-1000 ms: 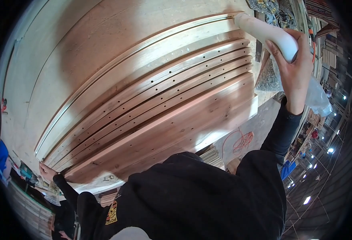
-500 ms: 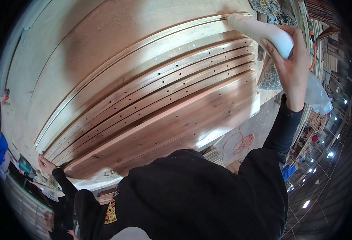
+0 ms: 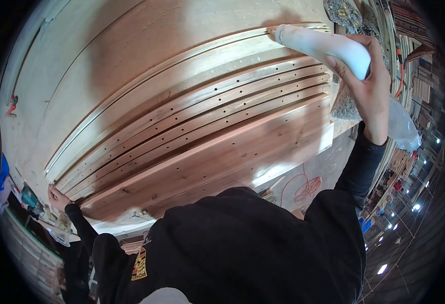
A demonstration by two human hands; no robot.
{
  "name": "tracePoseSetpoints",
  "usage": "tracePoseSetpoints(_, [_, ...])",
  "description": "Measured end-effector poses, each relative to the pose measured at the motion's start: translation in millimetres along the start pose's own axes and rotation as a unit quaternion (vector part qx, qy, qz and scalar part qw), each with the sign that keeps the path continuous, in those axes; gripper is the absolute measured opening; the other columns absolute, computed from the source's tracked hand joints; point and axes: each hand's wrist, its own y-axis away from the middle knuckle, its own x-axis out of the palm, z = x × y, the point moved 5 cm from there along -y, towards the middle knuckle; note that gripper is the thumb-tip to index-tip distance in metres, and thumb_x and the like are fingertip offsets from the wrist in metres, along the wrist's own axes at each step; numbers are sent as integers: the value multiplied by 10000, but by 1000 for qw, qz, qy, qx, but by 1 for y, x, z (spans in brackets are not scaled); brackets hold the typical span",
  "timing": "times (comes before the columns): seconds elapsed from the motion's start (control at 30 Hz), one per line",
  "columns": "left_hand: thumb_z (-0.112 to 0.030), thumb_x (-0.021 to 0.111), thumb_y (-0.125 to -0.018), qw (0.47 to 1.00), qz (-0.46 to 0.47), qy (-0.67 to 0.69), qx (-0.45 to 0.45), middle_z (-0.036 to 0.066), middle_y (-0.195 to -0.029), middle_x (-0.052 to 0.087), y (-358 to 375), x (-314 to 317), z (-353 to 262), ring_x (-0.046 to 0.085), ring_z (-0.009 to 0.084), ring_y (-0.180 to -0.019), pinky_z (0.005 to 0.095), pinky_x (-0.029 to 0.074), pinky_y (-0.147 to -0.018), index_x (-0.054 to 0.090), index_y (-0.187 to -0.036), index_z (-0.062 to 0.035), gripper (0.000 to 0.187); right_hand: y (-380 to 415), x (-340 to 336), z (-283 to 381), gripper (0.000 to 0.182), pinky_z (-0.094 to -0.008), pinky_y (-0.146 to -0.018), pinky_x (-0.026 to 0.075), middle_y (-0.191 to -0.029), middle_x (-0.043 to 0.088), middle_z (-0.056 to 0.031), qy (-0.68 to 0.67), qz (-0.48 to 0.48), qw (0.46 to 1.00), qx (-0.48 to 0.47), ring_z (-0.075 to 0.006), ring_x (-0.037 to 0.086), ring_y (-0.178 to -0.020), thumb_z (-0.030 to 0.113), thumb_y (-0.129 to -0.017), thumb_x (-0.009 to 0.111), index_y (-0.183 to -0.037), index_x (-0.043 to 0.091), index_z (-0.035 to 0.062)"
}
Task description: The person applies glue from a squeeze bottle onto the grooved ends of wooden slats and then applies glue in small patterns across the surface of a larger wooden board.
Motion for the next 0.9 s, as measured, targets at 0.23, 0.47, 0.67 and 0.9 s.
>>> tracePoseSetpoints(0.23, [-202,529,-970,1000,-10,-6,8,196,-1030,684,1,0,-13,645,246,-954,332,479,-889,630,-1108,103,350,-12,-8,-50,414,-263,-830,477,-1036,619,-41,-82,49,994,49,-125,588,-959,213,-815,763,-1140,552,67])
tracePoseSetpoints(0.47, [-203,531,-968,1000,-18,-16,5,194,-1025,687,2,1,-14,647,250,-946,335,480,-882,640,-1105,89,341,-15,-3,-51,409,-266,-867,457,-1069,612,-47,-94,66,993,12,-127,577,-996,198,-816,759,-1138,551,57])
tracePoseSetpoints(0.67, [-225,531,-970,1000,-11,-17,-1,185,-1018,689,1,0,-9,646,241,-941,333,479,-876,647,-1090,83,350,-15,-1,-38,402,-273,-883,452,-1079,613,-54,-96,73,993,1,-136,576,-1008,158,-816,755,-1142,546,52])
tracePoseSetpoints(0.9, [-230,516,-983,1000,-6,-2,7,172,-1003,694,0,1,-7,647,226,-933,317,481,-879,642,-1080,91,358,-19,-2,-44,416,-279,-892,453,-1097,610,-70,-79,89,993,-22,-152,578,-1023,144,-806,762,-1146,544,46])
